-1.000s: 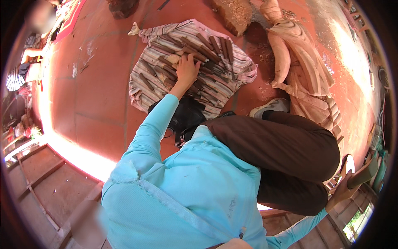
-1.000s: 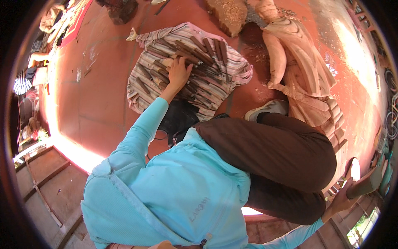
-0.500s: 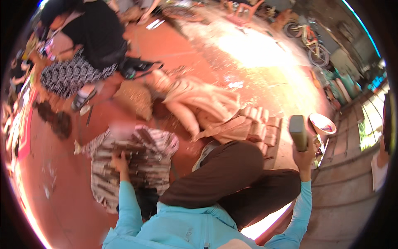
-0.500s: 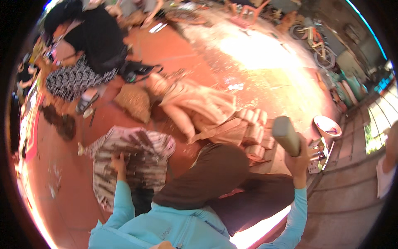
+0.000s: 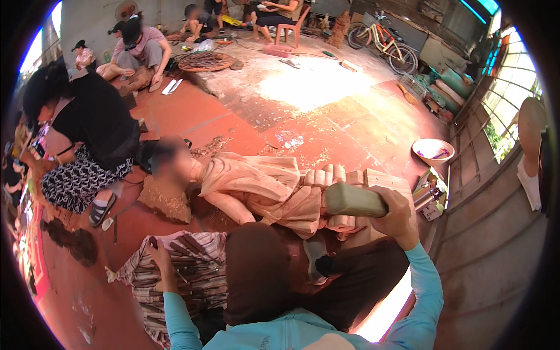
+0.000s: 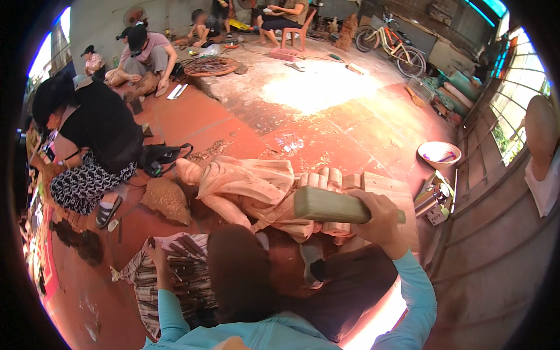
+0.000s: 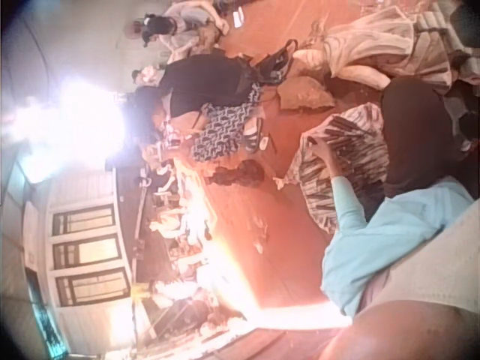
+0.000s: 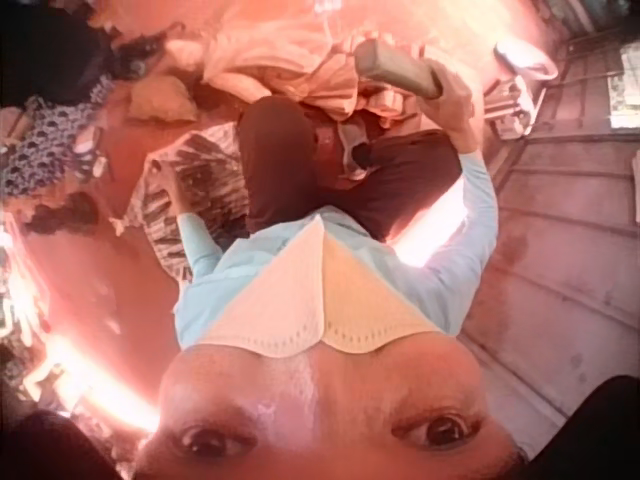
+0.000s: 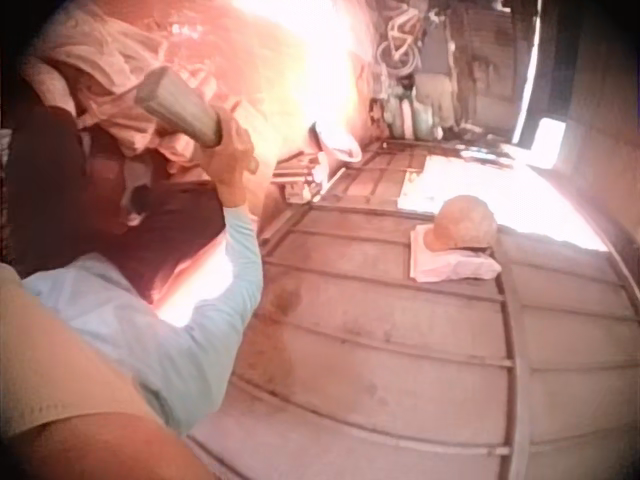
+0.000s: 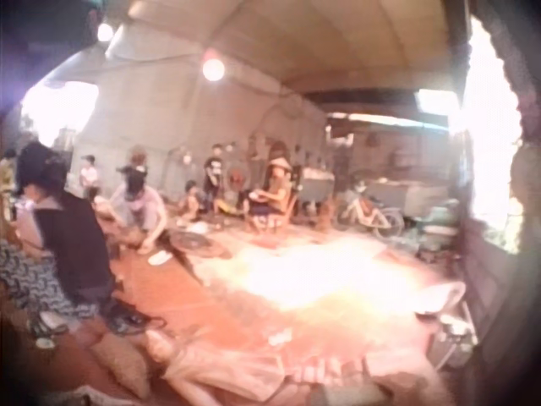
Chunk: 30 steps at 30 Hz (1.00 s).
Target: The person sits cross-legged on the floor and carves a large piece of wood using a chisel and a mallet. They repeatedly strike the chisel to shape the wood, occasionally pausing to adjust their grip or inspect the work.
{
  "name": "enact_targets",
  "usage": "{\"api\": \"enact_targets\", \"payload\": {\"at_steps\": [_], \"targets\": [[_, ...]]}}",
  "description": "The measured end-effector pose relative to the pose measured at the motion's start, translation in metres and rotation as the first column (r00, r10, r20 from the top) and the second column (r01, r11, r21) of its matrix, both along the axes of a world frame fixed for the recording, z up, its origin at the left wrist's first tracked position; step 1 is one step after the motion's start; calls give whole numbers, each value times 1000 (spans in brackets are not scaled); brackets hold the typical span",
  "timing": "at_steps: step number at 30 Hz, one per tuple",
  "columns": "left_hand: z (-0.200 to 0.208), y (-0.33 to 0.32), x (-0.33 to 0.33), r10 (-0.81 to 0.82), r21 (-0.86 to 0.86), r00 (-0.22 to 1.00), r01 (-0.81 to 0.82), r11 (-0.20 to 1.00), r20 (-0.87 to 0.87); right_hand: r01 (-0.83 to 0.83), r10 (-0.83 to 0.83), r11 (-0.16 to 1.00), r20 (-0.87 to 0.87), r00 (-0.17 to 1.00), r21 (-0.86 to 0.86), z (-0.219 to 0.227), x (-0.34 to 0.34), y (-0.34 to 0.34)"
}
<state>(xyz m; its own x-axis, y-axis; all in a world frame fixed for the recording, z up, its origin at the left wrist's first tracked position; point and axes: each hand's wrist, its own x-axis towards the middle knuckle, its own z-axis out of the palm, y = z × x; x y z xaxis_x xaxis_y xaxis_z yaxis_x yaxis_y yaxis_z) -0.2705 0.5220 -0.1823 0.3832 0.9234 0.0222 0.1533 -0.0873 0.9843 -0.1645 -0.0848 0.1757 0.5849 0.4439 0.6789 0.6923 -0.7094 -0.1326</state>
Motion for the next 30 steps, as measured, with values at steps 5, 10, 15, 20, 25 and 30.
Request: {"api": "enact_targets", "payload": {"at_steps": [5, 10, 15, 20, 25, 30], "targets": [[166, -134, 108, -524, -162, 824, 559, 813, 215, -4, -25, 985, -168, 985, -170, -6, -3, -3], [266, -226, 162, -943, 539, 254, 836, 102, -215, -108, 5, 967, -405, 914, -231, -9, -2, 18], [283, -285, 200, -821, 599, -128, 623, -503, -556, -229, 35, 940, -593, 804, -254, -21, 19, 23], [268, -326, 219, -611, 502, -152, 437, -746, -777, -256, 72, 953, -701, 710, -162, -42, 41, 6], [227, -368, 234, -823, 771, -143, 292, -566, -549, -265, -7, 927, -718, 696, -266, -74, 57, -1], [185, -390, 252, -818, 791, -81, 216, -572, -569, -247, -36, 914, -671, 741, -322, -109, 71, -5]]}}
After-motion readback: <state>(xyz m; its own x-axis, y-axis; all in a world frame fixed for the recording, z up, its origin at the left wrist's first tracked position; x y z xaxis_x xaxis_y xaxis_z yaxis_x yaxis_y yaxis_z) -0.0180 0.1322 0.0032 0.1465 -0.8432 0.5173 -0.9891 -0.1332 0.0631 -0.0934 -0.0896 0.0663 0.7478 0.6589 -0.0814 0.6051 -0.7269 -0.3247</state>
